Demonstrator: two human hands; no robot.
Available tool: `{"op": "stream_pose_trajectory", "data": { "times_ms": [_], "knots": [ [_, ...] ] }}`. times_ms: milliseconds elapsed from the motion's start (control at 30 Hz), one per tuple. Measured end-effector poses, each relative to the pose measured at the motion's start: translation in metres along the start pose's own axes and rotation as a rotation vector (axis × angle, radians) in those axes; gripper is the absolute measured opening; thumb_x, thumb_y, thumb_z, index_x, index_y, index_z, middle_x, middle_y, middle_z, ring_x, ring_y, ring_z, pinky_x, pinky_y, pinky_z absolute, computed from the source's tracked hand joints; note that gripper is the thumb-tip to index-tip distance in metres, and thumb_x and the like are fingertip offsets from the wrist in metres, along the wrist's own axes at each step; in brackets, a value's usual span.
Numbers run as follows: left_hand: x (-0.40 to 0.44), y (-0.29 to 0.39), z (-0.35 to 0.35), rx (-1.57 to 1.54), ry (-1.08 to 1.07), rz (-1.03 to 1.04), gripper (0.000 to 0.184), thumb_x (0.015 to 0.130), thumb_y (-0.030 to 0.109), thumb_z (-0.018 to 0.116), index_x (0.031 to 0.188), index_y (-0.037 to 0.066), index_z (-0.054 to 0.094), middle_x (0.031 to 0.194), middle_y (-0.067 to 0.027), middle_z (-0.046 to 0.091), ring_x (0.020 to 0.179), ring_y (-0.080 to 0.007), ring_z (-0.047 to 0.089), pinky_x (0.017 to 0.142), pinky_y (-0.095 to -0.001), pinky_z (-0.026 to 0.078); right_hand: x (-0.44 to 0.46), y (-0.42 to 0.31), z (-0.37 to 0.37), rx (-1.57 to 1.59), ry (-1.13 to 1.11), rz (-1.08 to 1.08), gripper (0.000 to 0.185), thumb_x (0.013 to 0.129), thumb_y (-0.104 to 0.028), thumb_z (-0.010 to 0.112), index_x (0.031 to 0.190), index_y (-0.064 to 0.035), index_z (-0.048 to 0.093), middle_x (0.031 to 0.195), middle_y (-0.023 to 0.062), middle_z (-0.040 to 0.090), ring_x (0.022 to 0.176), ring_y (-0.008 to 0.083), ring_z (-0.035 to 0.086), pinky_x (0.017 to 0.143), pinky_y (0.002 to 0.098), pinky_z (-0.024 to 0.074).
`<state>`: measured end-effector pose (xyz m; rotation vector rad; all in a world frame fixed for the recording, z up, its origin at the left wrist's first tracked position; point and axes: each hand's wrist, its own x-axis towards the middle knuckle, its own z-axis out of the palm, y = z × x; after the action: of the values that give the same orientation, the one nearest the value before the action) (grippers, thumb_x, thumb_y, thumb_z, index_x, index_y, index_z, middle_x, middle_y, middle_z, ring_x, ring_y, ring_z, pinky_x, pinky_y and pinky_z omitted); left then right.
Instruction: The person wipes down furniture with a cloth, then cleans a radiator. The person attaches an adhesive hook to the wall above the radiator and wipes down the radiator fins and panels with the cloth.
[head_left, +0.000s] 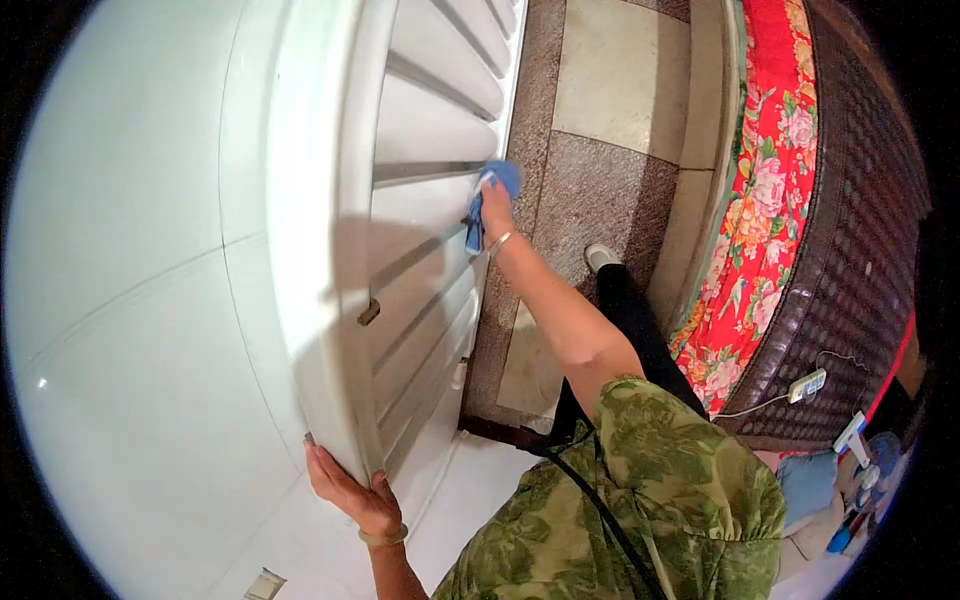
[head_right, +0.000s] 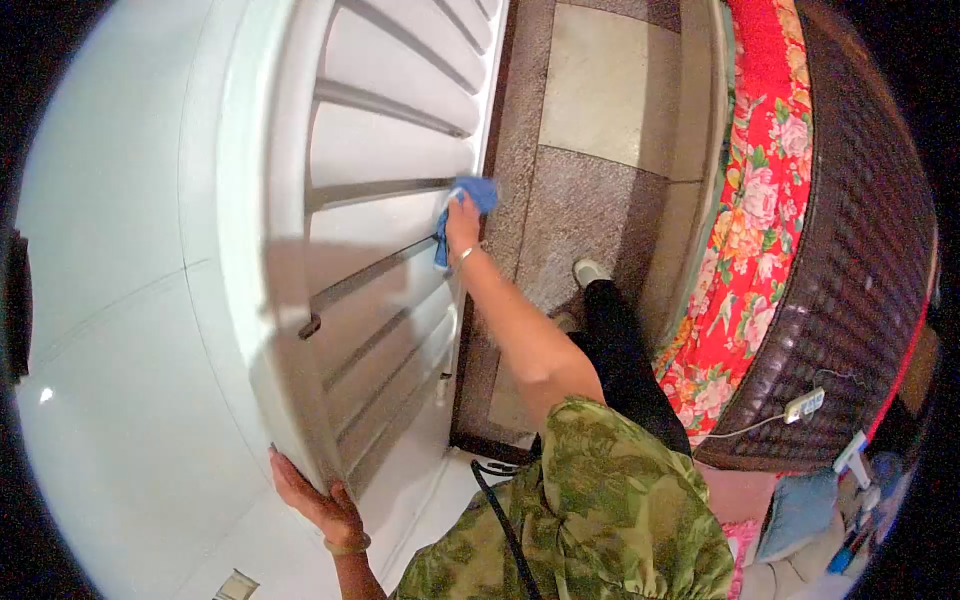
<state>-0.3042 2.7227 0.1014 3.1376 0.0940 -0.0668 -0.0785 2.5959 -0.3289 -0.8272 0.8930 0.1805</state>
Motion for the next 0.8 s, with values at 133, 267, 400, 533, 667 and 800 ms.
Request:
{"op": "stream_pose_trajectory", "data": {
  "times_ms": [133,267,400,533,667,800],
  "knots": [
    [-0.001,-0.001,0.005,0.008,0.05,0.004,0.065,0.097,0.034,0.043,0.146,-0.003,0.024,0.15,-0.0219,0.025,0.138,-0.0377,0.025,0.113,-0.0476,0.019,-0.061,-0.034,0.017,-0.222,0.076,-0.172,0.048,0.096,-0.026,0.043,0.138,-0.0011,0.041,0.14,0.0211,0.042,0.131,0.0327,0.037,0.11,0.0384,0.0279],
    [0.001,0.001,0.006,0.043,0.063,-0.019,0.064,0.098,0.037,0.041,0.146,-0.002,0.026,0.15,-0.0208,0.025,0.138,-0.0367,0.025,0.113,-0.0472,0.019,-0.172,-0.055,0.038,-0.275,-0.122,-0.777,0.046,0.097,-0.024,0.046,0.14,-0.0095,0.041,0.148,0.0168,0.033,0.137,0.0327,0.03,0.112,0.0424,0.0234],
    [-0.001,0.006,0.0,0.057,0.086,0.026,0.065,0.096,0.038,0.046,0.145,0.0,0.029,0.151,-0.0186,0.026,0.138,-0.0352,0.026,0.113,-0.0467,0.02,-0.258,-0.144,0.054,-0.362,-0.347,-1.05,0.046,0.096,-0.026,0.041,0.139,-0.0089,0.044,0.147,0.0183,0.032,0.137,0.0343,0.027,0.113,0.047,0.0178],
    [-0.001,0.005,0.003,0.076,0.079,0.007,0.065,0.094,0.034,0.05,0.145,0.0,0.03,0.15,-0.0178,0.027,0.138,-0.0346,0.027,0.113,-0.0461,0.021,-0.172,-0.125,0.064,-0.362,-0.181,-1.04,0.047,0.095,-0.024,0.037,0.138,-0.005,0.044,0.148,0.0183,0.03,0.137,0.0354,0.025,0.114,0.045,0.0178],
    [0.002,0.006,0.006,0.065,0.1,0.019,0.067,0.099,0.046,0.04,0.144,-0.001,0.03,0.15,-0.0191,0.026,0.137,-0.0354,0.026,0.11,-0.0456,0.025,-0.047,-0.104,0.055,-0.275,0.049,-0.838,0.046,0.099,-0.027,0.033,0.137,-0.0022,0.043,0.146,0.0217,0.032,0.136,0.0354,0.027,0.113,0.0421,0.0193],
    [0.004,0.004,0.007,0.074,0.092,0.001,0.067,0.097,0.044,0.044,0.145,-0.001,0.03,0.149,-0.0193,0.026,0.137,-0.0355,0.026,0.11,-0.0457,0.024,0.028,-0.065,0.037,-0.066,-0.06,-0.294,0.048,0.1,-0.028,0.033,0.14,-0.0008,0.039,0.143,0.0234,0.037,0.133,0.035,0.033,0.112,0.0387,0.0223]
  ]
}}
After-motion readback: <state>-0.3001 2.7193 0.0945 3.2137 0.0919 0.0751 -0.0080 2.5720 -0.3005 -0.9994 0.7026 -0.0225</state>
